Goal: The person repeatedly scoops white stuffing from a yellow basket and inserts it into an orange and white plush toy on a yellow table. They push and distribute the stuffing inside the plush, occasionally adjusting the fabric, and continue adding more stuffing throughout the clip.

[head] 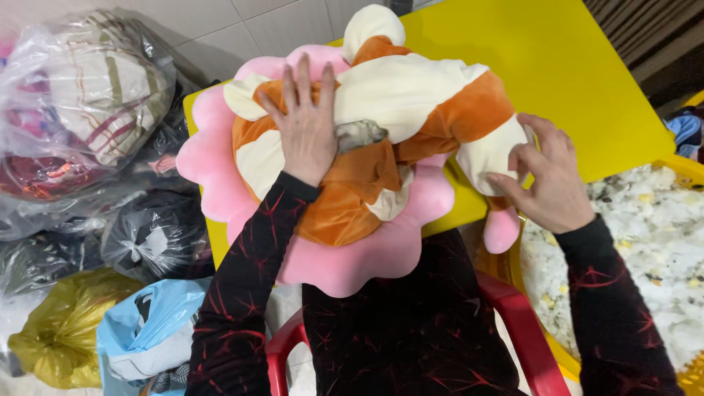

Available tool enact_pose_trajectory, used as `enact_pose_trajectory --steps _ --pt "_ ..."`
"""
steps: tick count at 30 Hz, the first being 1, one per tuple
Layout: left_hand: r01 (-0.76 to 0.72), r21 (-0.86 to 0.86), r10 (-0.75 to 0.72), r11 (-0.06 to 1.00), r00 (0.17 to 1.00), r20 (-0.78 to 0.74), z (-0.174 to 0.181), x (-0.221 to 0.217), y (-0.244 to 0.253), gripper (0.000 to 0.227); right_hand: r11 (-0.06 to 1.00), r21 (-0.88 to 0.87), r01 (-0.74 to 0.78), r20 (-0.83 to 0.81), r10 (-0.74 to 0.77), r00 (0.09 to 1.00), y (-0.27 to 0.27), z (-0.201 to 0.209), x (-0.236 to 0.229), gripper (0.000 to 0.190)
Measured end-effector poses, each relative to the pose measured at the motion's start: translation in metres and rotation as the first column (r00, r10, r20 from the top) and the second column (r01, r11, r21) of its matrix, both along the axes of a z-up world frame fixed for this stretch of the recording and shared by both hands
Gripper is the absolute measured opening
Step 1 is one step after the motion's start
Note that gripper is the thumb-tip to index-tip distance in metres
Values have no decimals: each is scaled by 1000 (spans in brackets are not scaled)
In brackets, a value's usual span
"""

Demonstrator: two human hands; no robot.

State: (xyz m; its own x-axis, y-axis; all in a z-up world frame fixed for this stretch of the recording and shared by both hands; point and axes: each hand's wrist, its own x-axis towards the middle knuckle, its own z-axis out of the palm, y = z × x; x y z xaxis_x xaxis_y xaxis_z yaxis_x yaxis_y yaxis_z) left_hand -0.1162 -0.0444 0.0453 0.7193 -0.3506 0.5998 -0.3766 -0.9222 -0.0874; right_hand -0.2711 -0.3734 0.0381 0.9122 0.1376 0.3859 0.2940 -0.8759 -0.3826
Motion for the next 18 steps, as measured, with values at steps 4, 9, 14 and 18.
enact_pose_trajectory --steps 4,9,14,18 --pt "45 -160 -113 986 886 -450 22 -17 3 98 982 188 15 47 -25 999 4 2 -12 34" --pt "325 -387 -458 863 827 -326 39 -94 -30 82 976 189 109 106 -130 986 -58 -26 -72 32" --pt "534 -754 -893 383 422 -154 -9 -184 -154 41 851 179 494 -177 -466 867 -152 -86 -139 61" --pt "446 -863 -970 237 65 -233 -73 -218 -226 38 855 -165 492 -508 -501 700 -200 -177 -196 87"
